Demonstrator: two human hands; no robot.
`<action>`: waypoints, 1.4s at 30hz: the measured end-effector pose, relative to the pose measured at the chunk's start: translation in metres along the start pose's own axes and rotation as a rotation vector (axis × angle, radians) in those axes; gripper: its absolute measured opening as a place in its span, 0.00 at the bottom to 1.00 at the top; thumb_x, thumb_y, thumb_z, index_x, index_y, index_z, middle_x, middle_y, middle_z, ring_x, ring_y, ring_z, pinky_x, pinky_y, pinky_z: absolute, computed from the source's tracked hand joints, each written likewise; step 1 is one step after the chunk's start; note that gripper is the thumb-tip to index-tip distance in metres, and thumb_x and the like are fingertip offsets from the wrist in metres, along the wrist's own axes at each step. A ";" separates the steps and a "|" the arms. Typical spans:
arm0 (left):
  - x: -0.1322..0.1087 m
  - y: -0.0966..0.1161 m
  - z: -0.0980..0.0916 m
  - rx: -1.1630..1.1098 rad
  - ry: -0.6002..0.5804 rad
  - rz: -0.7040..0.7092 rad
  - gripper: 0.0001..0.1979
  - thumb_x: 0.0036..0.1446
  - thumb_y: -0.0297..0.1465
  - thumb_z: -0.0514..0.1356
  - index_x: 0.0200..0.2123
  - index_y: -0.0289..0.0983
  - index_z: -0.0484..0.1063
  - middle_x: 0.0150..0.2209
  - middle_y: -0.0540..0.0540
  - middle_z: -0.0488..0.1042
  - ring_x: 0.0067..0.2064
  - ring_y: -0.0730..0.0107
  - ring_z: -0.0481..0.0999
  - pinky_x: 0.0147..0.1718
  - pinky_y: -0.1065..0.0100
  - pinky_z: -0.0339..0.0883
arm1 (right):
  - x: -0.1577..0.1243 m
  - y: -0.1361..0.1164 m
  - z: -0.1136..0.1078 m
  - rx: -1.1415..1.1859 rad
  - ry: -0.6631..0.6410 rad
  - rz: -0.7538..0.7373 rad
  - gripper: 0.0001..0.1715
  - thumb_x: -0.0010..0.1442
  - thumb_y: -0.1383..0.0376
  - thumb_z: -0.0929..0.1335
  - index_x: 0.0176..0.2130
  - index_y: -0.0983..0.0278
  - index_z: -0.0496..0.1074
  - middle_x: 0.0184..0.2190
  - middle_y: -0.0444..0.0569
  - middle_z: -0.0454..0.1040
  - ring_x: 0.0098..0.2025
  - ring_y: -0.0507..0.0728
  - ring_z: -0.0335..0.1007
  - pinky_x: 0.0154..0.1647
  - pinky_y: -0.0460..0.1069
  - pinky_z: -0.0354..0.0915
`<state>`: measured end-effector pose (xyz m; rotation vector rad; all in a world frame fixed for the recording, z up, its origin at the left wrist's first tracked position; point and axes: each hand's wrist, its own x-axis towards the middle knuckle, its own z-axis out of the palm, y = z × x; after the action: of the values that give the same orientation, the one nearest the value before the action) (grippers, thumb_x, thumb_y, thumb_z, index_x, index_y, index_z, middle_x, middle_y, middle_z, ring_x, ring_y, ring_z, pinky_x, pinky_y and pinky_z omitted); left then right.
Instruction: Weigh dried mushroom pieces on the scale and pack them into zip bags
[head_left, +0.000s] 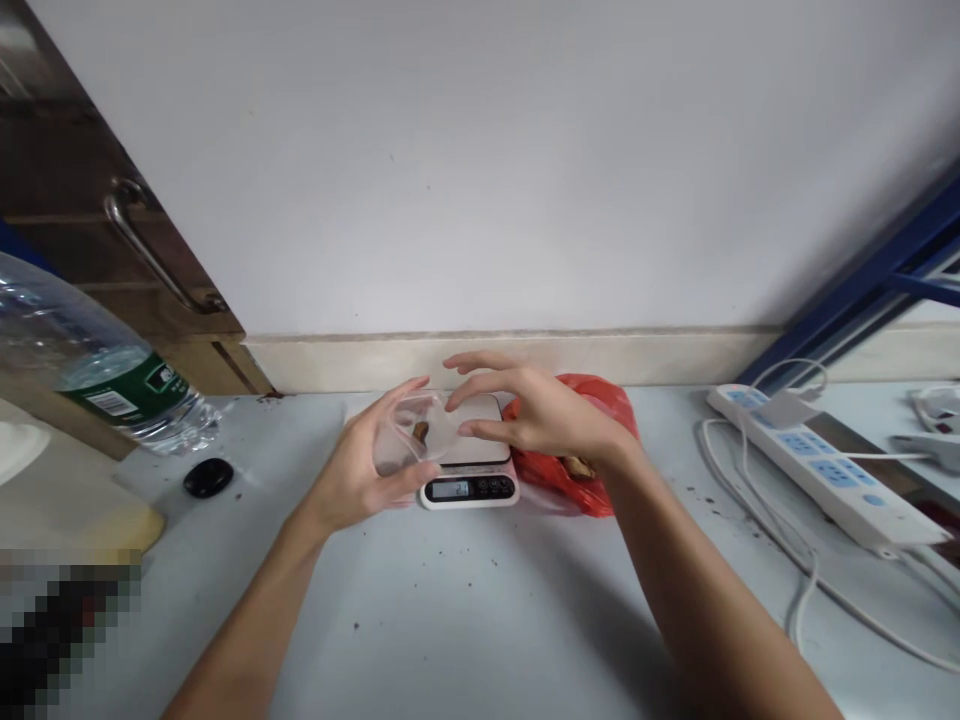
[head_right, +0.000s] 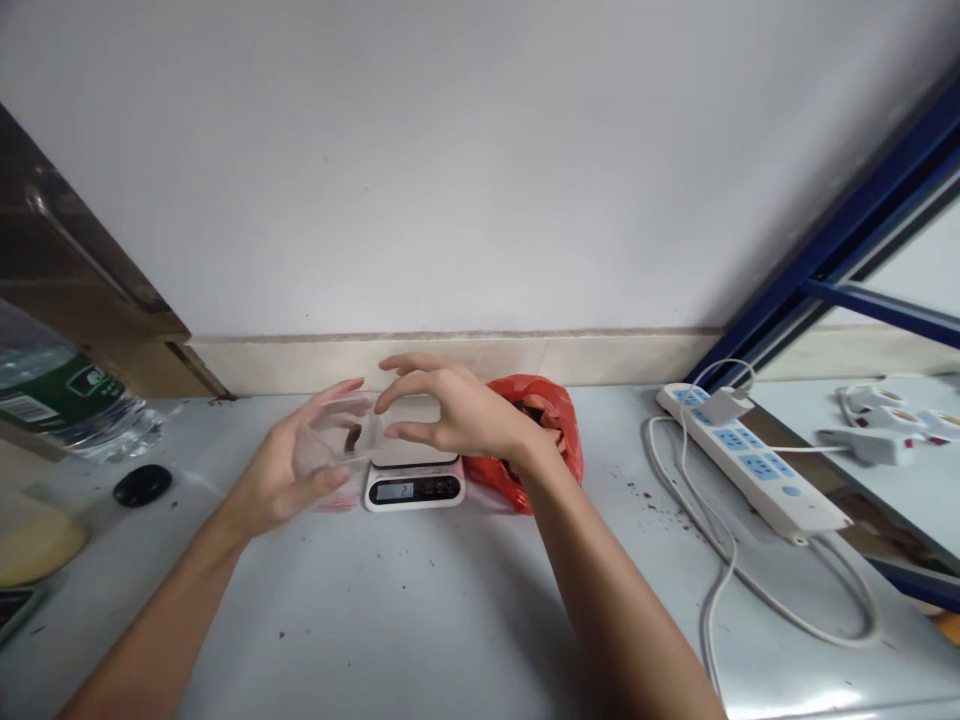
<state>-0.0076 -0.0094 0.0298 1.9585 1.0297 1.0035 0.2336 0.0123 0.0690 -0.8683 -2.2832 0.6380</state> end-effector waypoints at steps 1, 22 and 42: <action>0.002 0.003 -0.002 -0.085 -0.026 0.014 0.42 0.53 0.55 0.66 0.65 0.40 0.66 0.58 0.36 0.76 0.56 0.45 0.76 0.54 0.49 0.74 | -0.001 -0.002 -0.003 0.041 0.011 -0.018 0.04 0.62 0.63 0.73 0.39 0.59 0.81 0.63 0.53 0.72 0.63 0.63 0.70 0.60 0.59 0.69; 0.052 0.040 -0.019 -0.081 -0.216 0.002 0.20 0.59 0.49 0.64 0.39 0.37 0.82 0.39 0.44 0.84 0.43 0.60 0.82 0.45 0.61 0.76 | -0.013 -0.016 -0.029 0.145 0.360 0.101 0.11 0.59 0.58 0.73 0.31 0.63 0.74 0.42 0.53 0.81 0.39 0.57 0.77 0.38 0.51 0.73; 0.036 0.063 -0.034 0.457 -0.026 0.338 0.10 0.62 0.31 0.58 0.30 0.38 0.77 0.27 0.51 0.81 0.29 0.71 0.77 0.32 0.70 0.69 | -0.006 -0.023 -0.020 0.019 0.176 0.107 0.09 0.60 0.60 0.72 0.41 0.61 0.78 0.37 0.49 0.83 0.37 0.56 0.78 0.40 0.51 0.73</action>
<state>-0.0023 0.0018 0.1088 2.5791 0.9971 0.9740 0.2410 -0.0028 0.0944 -1.0022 -2.0819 0.6030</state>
